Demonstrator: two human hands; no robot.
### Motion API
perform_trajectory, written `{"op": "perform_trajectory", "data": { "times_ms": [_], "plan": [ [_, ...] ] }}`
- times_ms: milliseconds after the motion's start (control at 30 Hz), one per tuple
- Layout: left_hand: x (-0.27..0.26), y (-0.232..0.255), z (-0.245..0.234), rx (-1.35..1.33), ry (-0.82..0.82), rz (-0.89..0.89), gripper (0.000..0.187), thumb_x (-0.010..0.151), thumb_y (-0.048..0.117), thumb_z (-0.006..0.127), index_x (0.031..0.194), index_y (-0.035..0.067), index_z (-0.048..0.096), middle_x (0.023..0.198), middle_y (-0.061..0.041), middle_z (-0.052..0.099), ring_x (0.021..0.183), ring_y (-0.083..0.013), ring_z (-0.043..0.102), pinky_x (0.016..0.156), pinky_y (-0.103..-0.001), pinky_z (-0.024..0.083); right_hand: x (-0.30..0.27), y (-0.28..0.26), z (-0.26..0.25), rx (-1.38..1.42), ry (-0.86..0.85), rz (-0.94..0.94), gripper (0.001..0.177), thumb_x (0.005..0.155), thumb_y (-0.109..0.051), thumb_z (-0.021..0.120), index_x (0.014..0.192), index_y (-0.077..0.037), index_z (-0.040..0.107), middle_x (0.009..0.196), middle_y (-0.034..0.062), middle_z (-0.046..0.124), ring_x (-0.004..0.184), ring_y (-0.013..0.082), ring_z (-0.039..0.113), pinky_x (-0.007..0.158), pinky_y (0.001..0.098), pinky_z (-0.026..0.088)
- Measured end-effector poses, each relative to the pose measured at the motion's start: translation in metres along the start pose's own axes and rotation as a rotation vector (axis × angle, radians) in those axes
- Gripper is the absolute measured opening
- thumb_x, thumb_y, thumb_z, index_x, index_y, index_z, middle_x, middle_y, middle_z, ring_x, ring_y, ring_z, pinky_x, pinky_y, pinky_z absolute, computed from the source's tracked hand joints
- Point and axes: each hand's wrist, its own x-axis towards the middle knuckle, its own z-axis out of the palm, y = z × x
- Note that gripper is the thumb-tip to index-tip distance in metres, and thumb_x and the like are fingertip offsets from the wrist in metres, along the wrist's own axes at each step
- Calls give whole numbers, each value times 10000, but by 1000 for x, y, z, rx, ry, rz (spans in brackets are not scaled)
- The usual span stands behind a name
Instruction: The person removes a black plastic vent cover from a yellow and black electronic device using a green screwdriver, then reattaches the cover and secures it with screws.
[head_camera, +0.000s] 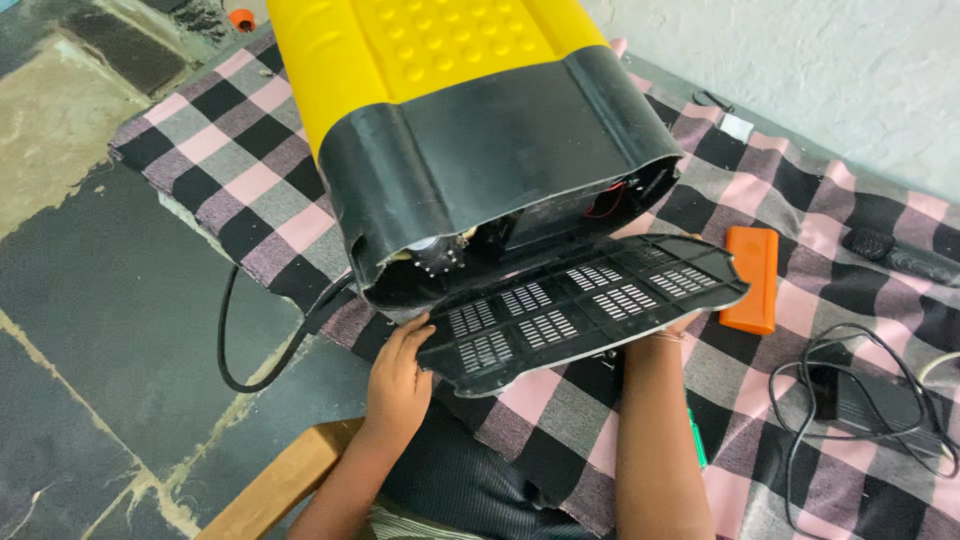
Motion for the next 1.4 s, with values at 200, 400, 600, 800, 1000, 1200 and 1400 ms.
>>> {"op": "perform_trajectory", "data": {
  "times_ms": [200, 400, 600, 800, 1000, 1200, 1400],
  "plan": [
    [-1, -6, 6, 60, 64, 95, 526, 707, -94, 569, 1227, -22, 595, 1389, -184, 600, 1274, -404, 581, 1084, -459, 464, 3, 12, 3, 38, -5, -5, 335, 1118, -355, 476, 1215, -64, 612, 1130, 104, 653, 1030, 248, 661, 910, 395, 575],
    [-7, -11, 20, 109, 148, 70, 493, 699, -93, 530, 1182, -38, 616, 1340, -175, 653, 1220, -386, 631, 1045, -449, 498, 5, 8, -6, 29, -8, -44, 342, 1124, -369, 476, 1214, -68, 610, 1129, 104, 649, 1030, 252, 659, 910, 401, 576],
    [1, -6, 14, 126, 134, 22, 455, 741, -85, 500, 1181, -41, 607, 1299, -194, 672, 1202, -375, 652, 1044, -437, 511, 2, 14, 4, 13, -7, -183, 349, 1129, -383, 476, 1214, -71, 609, 1129, 103, 646, 1030, 256, 658, 909, 406, 578],
    [10, 5, 5, 265, 110, -162, 438, 819, -27, 537, 1236, 30, 656, 1182, -204, 697, 1045, -401, 678, 922, -468, 543, -12, 17, 43, -230, 114, -394, 232, 1081, -250, 498, 1179, -73, 612, 1107, 74, 647, 1031, 221, 639, 911, 373, 555],
    [15, 7, -14, 597, 373, 80, 334, 1040, 254, 660, 1282, 28, 618, 1157, -195, 681, 994, -396, 663, 831, -474, 533, -23, 19, 81, -509, 71, -307, 63, 1027, -134, 548, 1080, -100, 549, 1300, 84, 599, 1209, 206, 580, 1003, 387, 520],
    [26, 1, -28, 738, 495, 149, 403, 1039, 315, 776, 1269, 18, 631, 969, -101, 679, 909, -316, 632, 772, -448, 503, -28, 19, 103, -639, 12, -197, 29, 1005, -132, 538, 1031, -124, 527, 1543, 133, 492, 1424, 275, 495, 1079, 407, 476],
    [35, 8, -40, 806, 541, 228, 394, 937, 335, 880, 1132, 26, 734, 871, -39, 664, 867, -257, 624, 754, -421, 497, -35, 14, 113, -677, -56, -224, 23, 1031, -132, 518, 1021, -111, 516, 1577, 171, 492, 1460, 296, 485, 1118, 394, 446]
  ]
}}
